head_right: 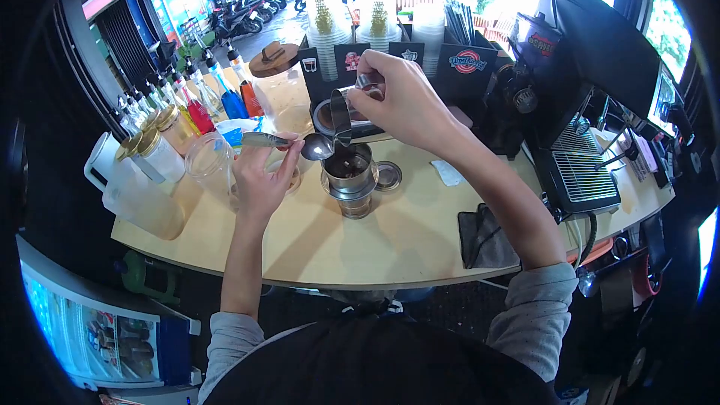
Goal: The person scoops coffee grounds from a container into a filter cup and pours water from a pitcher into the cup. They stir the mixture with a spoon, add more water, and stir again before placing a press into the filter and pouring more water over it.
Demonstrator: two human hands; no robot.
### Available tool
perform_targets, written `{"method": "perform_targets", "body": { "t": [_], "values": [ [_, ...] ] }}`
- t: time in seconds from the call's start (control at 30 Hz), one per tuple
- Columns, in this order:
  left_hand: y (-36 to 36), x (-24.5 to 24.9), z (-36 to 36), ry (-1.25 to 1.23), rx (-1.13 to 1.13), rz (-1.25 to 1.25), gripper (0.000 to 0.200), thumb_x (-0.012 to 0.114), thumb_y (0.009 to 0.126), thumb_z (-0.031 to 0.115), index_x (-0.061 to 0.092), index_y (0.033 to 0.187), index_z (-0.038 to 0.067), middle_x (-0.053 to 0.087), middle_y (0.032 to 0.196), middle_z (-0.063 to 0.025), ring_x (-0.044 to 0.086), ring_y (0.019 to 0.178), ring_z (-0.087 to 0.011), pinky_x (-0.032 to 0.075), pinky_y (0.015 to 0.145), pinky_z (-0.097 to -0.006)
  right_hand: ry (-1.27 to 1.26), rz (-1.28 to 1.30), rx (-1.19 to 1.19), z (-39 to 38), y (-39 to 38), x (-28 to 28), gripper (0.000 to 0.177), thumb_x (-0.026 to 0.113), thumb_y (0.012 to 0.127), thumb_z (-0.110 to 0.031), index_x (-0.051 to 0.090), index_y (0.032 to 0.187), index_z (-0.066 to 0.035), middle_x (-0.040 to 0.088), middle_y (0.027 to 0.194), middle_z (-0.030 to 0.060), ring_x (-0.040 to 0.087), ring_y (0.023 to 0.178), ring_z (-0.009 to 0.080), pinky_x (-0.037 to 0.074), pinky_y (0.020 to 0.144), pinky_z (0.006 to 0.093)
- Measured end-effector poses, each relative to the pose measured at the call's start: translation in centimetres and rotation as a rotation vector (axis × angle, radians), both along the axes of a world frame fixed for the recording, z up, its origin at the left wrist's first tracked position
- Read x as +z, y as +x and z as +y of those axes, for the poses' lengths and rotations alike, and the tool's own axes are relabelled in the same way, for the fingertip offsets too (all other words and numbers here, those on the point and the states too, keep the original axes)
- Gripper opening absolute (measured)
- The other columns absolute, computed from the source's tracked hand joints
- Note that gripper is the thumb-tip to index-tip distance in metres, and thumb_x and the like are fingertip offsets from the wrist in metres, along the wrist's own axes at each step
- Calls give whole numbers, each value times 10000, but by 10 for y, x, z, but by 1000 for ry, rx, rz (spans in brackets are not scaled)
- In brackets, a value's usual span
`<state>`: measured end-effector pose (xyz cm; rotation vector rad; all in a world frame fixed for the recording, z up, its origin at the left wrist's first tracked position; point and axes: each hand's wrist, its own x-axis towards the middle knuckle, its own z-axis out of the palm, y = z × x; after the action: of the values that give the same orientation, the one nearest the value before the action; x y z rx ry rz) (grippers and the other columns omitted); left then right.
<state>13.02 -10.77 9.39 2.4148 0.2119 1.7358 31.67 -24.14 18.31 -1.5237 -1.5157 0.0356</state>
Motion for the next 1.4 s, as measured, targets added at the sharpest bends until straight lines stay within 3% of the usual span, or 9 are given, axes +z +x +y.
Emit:
{"method": "perform_targets", "body": {
  "t": [0.53, 0.73, 0.87, 0.93, 1.0, 1.07, 1.13, 1.4],
  "values": [
    [3, 4, -5, 1, -18, 11, 136, 762, 745, 63, 663, 837, 80, 634, 727, -38, 589, 676, -208, 435, 619, -350, -87, -54, -37, -28, -6, 8, 254, 661, 816, -136, 464, 818, 23, 502, 651, 84, 456, 593, 121, 415, 566, 308],
    [4, 1, -8, 12, -26, -4, 149, 769, 742, 73, 677, 859, 79, 651, 748, -38, 606, 701, -211, 453, 636, -339, -73, 8, -101, -36, 18, -12, 248, 667, 817, -130, 463, 784, 9, 442, 630, 17, 422, 606, 58, 387, 547, 266],
    [6, 2, -11, 18, -22, -5, 152, 767, 745, 74, 684, 871, 76, 658, 774, -43, 610, 721, -213, 463, 647, -334, 61, 206, -107, -42, 52, -55, 220, 644, 852, -96, 461, 757, -19, 441, 663, -35, 413, 617, 22, 361, 525, 214],
    [7, 2, -13, 54, -28, -19, 142, 756, 752, 63, 688, 876, 66, 655, 807, -48, 610, 743, -214, 471, 657, -336, 190, 541, -38, -47, 63, -78, 205, 622, 883, -89, 467, 758, -45, 478, 676, -33, 455, 623, 25, 378, 530, 201],
    [9, 1, -14, 58, -41, -15, 132, 747, 757, 55, 688, 875, 61, 651, 820, -49, 608, 754, -215, 474, 663, -337, 167, 587, -63, -57, 73, -103, 187, 606, 897, -75, 471, 768, -61, 521, 689, -12, 505, 624, 45, 402, 525, 208],
    [10, 0, -15, 62, -56, -7, 122, 739, 762, 47, 689, 873, 56, 646, 834, -49, 607, 764, -216, 477, 669, -338, 274, 849, -61, -62, 76, -133, 184, 606, 891, -71, 470, 766, -69, 543, 695, 5, 515, 610, 50, 403, 507, 220],
    [12, -1, -16, 48, -77, -1, 117, 726, 770, 35, 689, 880, 51, 634, 833, -44, 603, 768, -219, 479, 674, -334, 285, 857, -112, -63, 93, -172, 184, 606, 889, -71, 470, 765, -74, 542, 696, 2, 513, 608, 49, 402, 513, 221],
    [15, -5, -19, 40, -108, 16, 123, 707, 783, 23, 684, 898, 58, 623, 845, -50, 593, 766, -231, 471, 670, -338, 344, 1006, -209, -63, 97, -230, 193, 609, 878, -61, 485, 735, -100, 464, 657, -53, 399, 591, 38, 304, 551, 217]
  ]
}}
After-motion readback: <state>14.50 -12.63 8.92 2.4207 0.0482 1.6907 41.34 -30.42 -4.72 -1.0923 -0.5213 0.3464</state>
